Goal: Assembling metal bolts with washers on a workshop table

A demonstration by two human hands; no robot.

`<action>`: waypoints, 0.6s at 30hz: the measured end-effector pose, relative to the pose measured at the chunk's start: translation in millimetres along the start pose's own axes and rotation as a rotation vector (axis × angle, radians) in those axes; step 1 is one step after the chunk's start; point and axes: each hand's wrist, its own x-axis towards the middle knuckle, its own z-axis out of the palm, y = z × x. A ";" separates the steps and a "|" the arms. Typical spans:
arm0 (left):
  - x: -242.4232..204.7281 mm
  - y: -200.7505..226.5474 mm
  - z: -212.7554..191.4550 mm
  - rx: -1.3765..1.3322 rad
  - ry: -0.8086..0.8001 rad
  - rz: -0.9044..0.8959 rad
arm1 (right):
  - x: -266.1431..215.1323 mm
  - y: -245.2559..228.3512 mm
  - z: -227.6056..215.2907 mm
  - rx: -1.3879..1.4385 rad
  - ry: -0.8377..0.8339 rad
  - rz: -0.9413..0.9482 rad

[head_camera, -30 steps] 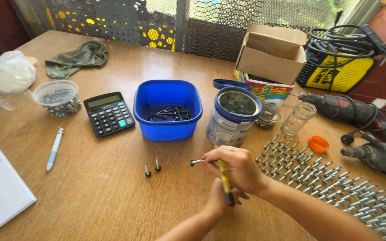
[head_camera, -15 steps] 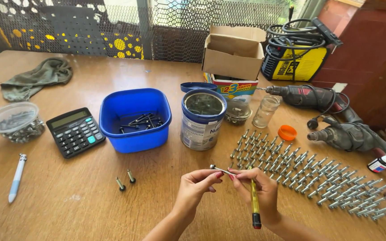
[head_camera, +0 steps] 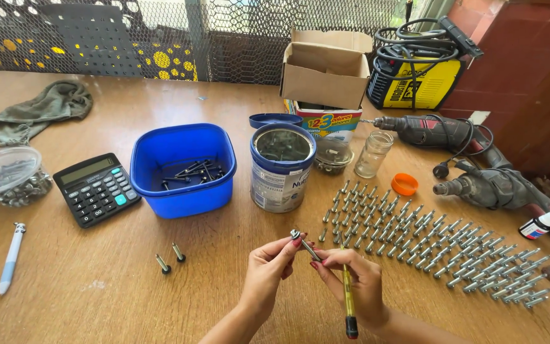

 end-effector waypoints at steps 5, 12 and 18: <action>-6.7 13.8 9.6 0.034 0.033 0.049 | 0.4 -1.0 2.5 0.042 -0.081 0.054; -8.6 20.5 9.7 0.100 0.047 0.004 | 1.8 -1.7 -7.1 -0.054 -0.270 -0.006; -4.9 5.6 6.3 0.224 0.031 -0.042 | 8.4 -4.8 -17.2 -0.085 -0.140 -0.075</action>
